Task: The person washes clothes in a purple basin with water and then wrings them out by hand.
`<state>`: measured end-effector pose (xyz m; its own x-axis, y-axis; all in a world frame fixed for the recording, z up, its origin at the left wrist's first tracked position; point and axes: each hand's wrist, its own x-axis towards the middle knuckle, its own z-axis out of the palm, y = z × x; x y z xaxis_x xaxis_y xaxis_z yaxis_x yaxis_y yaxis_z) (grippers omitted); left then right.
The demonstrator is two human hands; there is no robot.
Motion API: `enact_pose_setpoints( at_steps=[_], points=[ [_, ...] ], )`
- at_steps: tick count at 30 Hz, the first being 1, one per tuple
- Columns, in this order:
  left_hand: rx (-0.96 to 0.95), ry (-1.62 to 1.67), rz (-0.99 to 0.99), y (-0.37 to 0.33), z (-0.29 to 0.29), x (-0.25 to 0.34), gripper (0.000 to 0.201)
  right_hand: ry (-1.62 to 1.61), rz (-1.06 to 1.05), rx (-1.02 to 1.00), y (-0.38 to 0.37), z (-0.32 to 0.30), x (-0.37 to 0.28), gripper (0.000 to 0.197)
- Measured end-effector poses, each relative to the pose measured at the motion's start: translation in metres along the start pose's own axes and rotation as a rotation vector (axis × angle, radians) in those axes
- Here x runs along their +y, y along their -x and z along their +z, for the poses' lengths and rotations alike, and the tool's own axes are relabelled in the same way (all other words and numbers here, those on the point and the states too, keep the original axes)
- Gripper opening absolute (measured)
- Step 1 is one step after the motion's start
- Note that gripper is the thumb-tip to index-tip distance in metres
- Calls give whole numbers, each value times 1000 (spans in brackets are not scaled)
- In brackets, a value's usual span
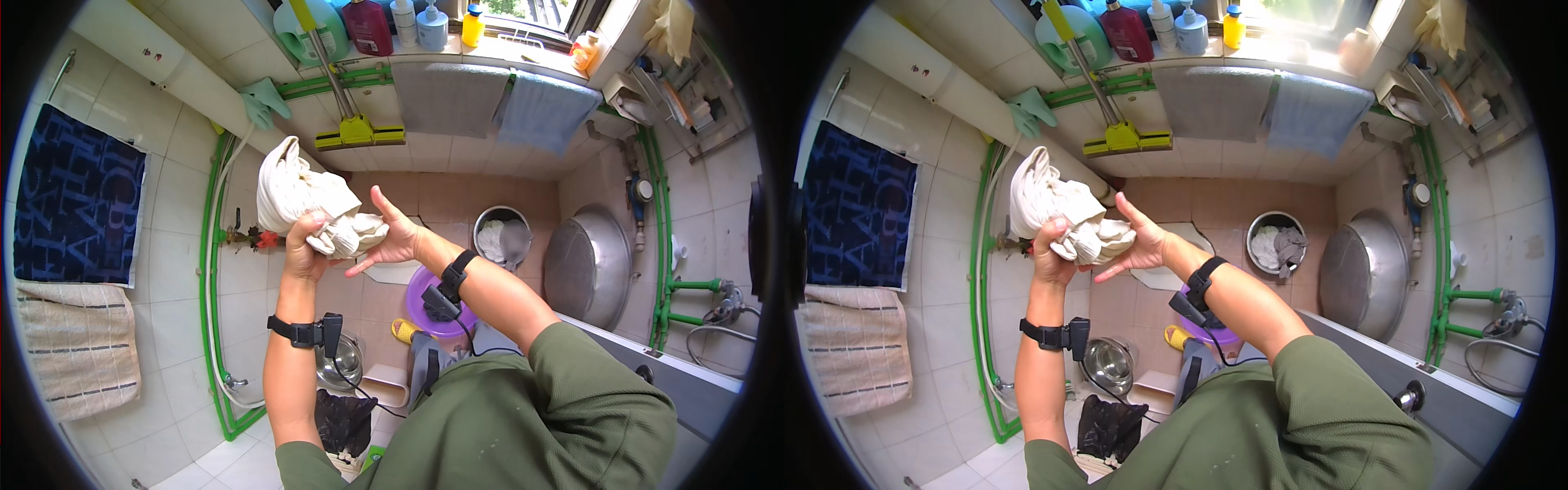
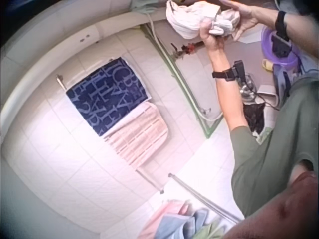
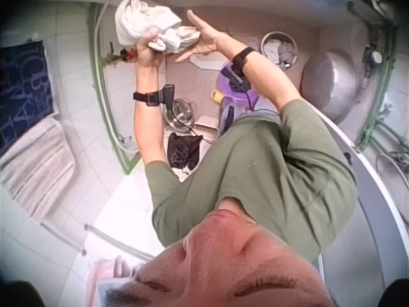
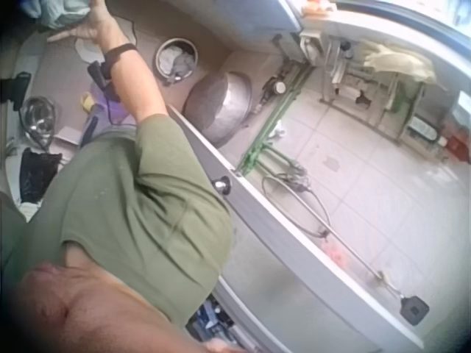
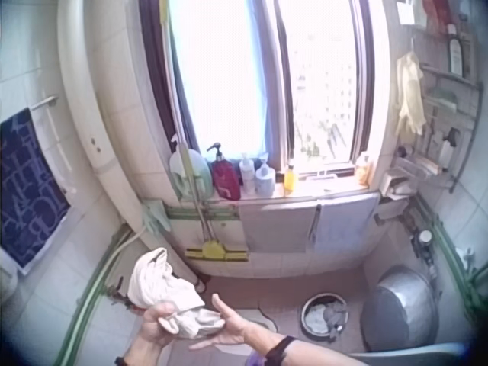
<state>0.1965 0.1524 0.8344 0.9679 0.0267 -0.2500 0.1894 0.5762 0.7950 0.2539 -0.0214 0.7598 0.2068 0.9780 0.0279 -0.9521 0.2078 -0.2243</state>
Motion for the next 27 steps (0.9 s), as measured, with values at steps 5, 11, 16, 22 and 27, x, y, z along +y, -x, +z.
enact_pose_setpoints(
  at_steps=[5,11,16,22,27],
  points=[
    [105,-249,65,3,-1,-14,41,560,186,121,-12,40,-16,36],
    [211,-529,235,-13,2,-8,29,779,172,236,-38,45,-16,17],
    [301,-775,397,-37,-10,-22,20,1161,133,476,-58,9,-9,13],
    [603,-815,308,-52,-41,-40,28,1652,-225,651,-76,3,18,37],
    [675,-833,188,-54,-46,-58,31,1930,156,830,-71,-14,17,43]
  ],
)
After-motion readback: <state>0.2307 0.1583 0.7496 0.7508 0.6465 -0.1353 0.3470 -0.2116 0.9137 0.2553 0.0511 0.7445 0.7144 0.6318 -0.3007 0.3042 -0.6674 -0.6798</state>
